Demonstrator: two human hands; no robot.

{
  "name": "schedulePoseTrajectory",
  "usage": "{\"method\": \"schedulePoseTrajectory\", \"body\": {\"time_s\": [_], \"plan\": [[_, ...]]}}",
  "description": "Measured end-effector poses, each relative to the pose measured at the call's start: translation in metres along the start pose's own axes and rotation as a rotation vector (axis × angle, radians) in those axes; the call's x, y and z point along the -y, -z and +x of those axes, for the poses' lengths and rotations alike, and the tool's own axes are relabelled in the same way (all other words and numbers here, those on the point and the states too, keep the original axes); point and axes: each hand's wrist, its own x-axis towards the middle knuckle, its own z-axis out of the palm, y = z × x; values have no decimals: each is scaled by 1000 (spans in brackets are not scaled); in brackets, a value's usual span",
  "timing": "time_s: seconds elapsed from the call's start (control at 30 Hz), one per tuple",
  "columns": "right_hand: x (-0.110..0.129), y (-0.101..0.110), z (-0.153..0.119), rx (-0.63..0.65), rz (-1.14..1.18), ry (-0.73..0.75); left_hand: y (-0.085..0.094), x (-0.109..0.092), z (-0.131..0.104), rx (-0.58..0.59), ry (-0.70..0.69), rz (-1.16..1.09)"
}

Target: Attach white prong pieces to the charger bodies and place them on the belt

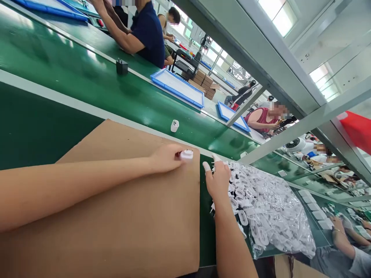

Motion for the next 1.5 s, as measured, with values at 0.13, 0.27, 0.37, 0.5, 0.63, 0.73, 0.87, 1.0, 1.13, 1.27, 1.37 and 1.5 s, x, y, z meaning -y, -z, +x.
{"method": "schedulePoseTrajectory", "body": {"time_s": [0.13, 0.27, 0.37, 0.5, 0.63, 0.73, 0.87, 1.0, 1.13, 1.27, 1.37, 1.5], "plan": [[-15, 0, 7, 111, -298, -173, 0, 0, 62, -109, 166, 51], [-18, -4, 7, 15, -138, -81, -6, -6, 82, -117, 158, 16], [-17, -6, 5, 0, 172, 140, -7, -15, 62, 69, 56, -112], [-10, -4, 1, -31, 510, 353, 5, -29, 24, 419, -102, -409], [2, 4, -6, -146, 639, 395, 12, -35, -4, 264, -167, -437], [9, 11, -11, -255, 659, 401, 9, -33, -15, 57, -378, -406], [14, 16, -17, -332, 678, 436, 10, -31, -16, 17, -669, -302], [17, 17, -22, -347, 717, 437, 16, -34, -15, 29, -744, -255], [19, 25, -22, -342, 690, 526, 22, -39, -22, -25, -774, -187], [22, 33, -23, -370, 668, 553, 28, -44, -29, -26, -809, -110], [24, 34, -26, -415, 643, 569, 32, -45, -30, -11, -835, -57], [26, 33, -29, -455, 648, 560, 34, -46, -29, 9, -845, -24]]}}
